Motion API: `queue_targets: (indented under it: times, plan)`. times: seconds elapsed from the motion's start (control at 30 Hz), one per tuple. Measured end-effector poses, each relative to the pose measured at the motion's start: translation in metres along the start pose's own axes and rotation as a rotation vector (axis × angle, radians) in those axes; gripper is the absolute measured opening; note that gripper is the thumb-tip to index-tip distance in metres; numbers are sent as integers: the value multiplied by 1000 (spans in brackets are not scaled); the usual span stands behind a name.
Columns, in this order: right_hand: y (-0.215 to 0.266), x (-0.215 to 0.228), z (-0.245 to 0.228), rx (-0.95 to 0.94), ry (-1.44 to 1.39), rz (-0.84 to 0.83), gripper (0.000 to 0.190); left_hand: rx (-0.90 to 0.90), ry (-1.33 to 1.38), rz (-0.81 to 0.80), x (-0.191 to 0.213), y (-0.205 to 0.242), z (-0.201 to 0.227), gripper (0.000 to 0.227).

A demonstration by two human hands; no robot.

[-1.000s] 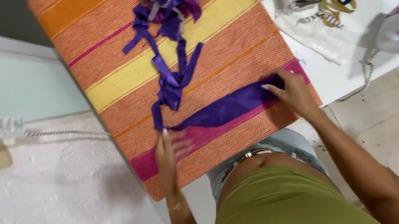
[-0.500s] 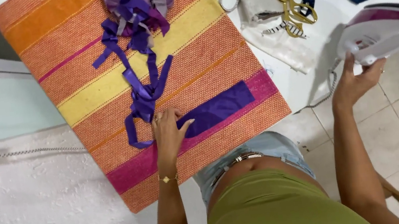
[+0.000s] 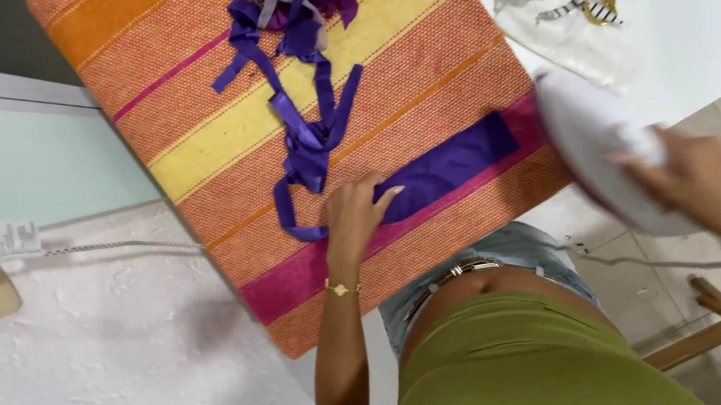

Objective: Ironing small pieces of purple fabric on an ironing board to flatten them.

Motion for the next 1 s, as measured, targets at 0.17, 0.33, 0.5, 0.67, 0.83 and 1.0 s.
queue_targets:
  times: [0.17, 0.33, 0.5, 0.67, 0.83, 1.0]
  plan:
    - [-27, -105, -77, 157, 115, -196, 41, -30, -49, 1, -5, 4, -24, 41]
    - [-56, -117, -113, 81, -6, -156, 50, -49, -3, 18, 2, 15, -42, 44]
    - [-14, -173, -165, 333, 107, -63, 53, 121, 157, -107, 21, 34, -73, 32]
    - [14, -217, -214, 356, 118, -101, 60, 172, 127, -173, 33, 50, -87, 32]
    - [16, -201, -178, 260, 170, -51, 62, 222, 158, -217, 40, 54, -88, 32]
    - [6, -224, -215, 330, 157, -62, 59, 235, 165, -227, 41, 52, -86, 30]
Point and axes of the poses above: each hand's wrist, its own y-axis away from the middle knuckle, its own x-axis out of the back of the hand, z = x × y, the point moved 9 cm from there along -y, towards the middle knuckle, and after that the axes turned 7 degrees about y, right-handed, at the moved point
